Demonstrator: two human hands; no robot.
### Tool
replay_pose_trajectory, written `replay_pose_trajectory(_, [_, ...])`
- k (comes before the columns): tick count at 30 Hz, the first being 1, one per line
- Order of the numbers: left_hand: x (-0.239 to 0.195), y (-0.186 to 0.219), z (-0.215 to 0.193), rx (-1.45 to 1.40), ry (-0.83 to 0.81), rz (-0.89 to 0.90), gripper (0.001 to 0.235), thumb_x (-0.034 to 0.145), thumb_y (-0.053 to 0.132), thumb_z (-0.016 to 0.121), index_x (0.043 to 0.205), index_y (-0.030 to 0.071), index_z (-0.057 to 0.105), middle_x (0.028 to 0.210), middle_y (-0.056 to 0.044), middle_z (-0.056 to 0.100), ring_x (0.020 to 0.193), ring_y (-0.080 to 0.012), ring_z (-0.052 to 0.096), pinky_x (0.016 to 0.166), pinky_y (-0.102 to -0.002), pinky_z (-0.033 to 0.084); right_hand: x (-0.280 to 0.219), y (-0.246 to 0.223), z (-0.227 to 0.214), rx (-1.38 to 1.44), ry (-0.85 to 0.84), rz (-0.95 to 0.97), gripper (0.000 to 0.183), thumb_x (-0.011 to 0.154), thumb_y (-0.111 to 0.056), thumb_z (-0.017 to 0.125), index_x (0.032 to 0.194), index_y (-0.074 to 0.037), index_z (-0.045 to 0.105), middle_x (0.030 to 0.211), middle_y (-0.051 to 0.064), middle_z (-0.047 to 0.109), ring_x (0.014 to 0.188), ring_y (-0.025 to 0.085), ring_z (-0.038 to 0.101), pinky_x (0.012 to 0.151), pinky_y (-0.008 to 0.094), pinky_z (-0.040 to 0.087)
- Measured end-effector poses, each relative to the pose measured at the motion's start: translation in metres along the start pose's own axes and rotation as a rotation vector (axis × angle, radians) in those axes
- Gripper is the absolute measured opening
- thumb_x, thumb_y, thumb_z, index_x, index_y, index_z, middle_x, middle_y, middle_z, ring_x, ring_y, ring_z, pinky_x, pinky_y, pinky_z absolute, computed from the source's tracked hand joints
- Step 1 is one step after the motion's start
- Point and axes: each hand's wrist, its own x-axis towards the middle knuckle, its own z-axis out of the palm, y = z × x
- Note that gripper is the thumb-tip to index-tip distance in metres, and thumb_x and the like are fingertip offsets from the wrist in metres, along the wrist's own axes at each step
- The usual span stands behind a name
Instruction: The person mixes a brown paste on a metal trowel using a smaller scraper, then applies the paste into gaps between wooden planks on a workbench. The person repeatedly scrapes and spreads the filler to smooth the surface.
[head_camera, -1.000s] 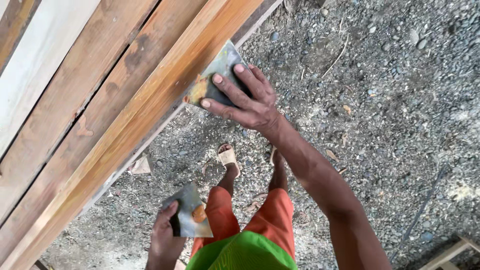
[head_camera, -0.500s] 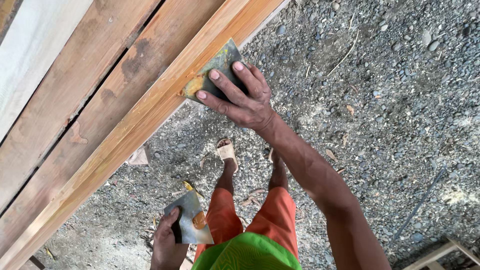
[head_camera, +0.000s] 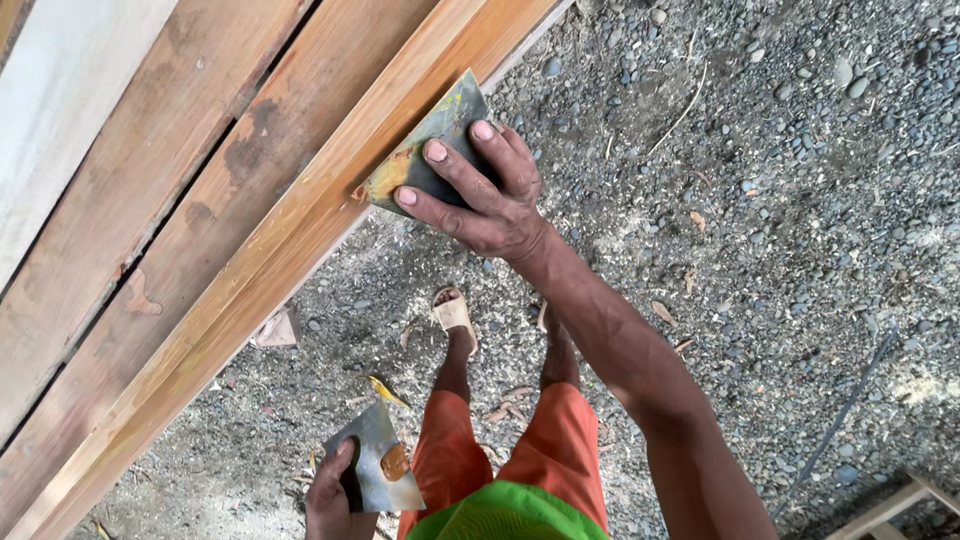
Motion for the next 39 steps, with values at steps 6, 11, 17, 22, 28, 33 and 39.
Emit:
replay_pose_trajectory(6, [0.005, -0.005, -0.009, -0.011, 0.024, -0.053, 0.039, 0.094, 0.023, 0.061, 0.122, -0.003, 0.064, 0.106, -0.019, 0.074, 0.093, -0.035, 0.073, 0.083, -0.053, 0.058, 0.007, 0.02, 0.008, 0.025, 0.014, -0.043, 0.057, 0.104, -0.028, 0.084, 0.148, -0.049, 0.055, 0.162, -0.006, 0.038, 0.157, 0.026, 0.022, 0.125, 0.047, 0.043])
replay_pose_trajectory(11, [0.006, -0.013, -0.011, -0.015, 0.041, -0.018, 0.039, 0.093, 0.022, 0.061, 0.122, -0.004, 0.062, 0.108, -0.018, 0.074, 0.096, -0.0334, 0.074, 0.085, -0.05, 0.06, -0.001, 0.02, -0.002, 0.009, -0.005, -0.018, 0.058, 0.101, -0.029, 0.086, 0.148, -0.046, 0.055, 0.162, -0.005, 0.039, 0.157, 0.025, 0.022, 0.119, 0.048, 0.044])
replay_pose_trajectory(17, [-0.002, -0.013, -0.004, 0.035, 0.09, -0.031, 0.038, 0.094, 0.025, 0.063, 0.119, -0.003, 0.064, 0.105, -0.018, 0.074, 0.093, -0.0341, 0.073, 0.085, -0.053, 0.059, -0.004, 0.033, 0.015, 0.061, 0.055, -0.014, 0.064, 0.101, -0.025, 0.087, 0.15, -0.045, 0.052, 0.163, -0.004, 0.037, 0.158, 0.024, 0.02, 0.118, 0.045, 0.046])
replay_pose_trajectory(22, [0.002, -0.008, 0.008, 0.019, 0.115, -0.03, 0.035, 0.092, 0.023, 0.062, 0.117, -0.001, 0.065, 0.105, -0.016, 0.074, 0.095, -0.0322, 0.072, 0.086, -0.051, 0.057, -0.013, 0.005, 0.006, 0.197, 0.107, 0.337, 0.049, 0.1, -0.027, 0.08, 0.142, -0.042, 0.058, 0.156, -0.002, 0.05, 0.148, 0.022, 0.04, 0.114, 0.047, 0.048])
replay_pose_trajectory(28, [0.004, -0.003, 0.013, 0.038, 0.108, -0.02, 0.032, 0.094, 0.022, 0.059, 0.116, 0.0, 0.065, 0.11, -0.015, 0.073, 0.1, -0.0309, 0.071, 0.089, -0.05, 0.056, 0.025, -0.105, 0.013, 0.267, 0.157, 0.798, 0.037, 0.112, -0.018, 0.061, 0.142, -0.039, 0.058, 0.149, 0.001, 0.059, 0.13, 0.019, 0.056, 0.114, 0.041, 0.045])
replay_pose_trajectory(33, [-0.002, -0.005, -0.008, -0.001, 0.029, -0.048, 0.031, 0.095, 0.022, 0.06, 0.118, 0.003, 0.065, 0.113, -0.012, 0.073, 0.104, -0.0296, 0.07, 0.091, -0.05, 0.055, 0.037, -0.185, -0.019, 0.477, -0.141, 0.812, 0.056, 0.101, -0.014, 0.071, 0.148, -0.038, 0.05, 0.157, 0.005, 0.049, 0.141, 0.032, 0.047, 0.113, 0.049, 0.049])
replay_pose_trajectory(39, [0.033, -0.014, -0.058, 0.097, 0.166, 0.06, 0.04, 0.096, 0.02, 0.062, 0.129, -0.003, 0.06, 0.127, -0.015, 0.067, 0.112, -0.028, 0.069, 0.097, -0.048, 0.054, 0.015, -0.188, -0.054, 0.675, -0.3, 0.646, 0.077, 0.084, -0.008, 0.077, 0.149, -0.037, 0.048, 0.156, 0.003, 0.051, 0.144, 0.034, 0.047, 0.106, 0.05, 0.048])
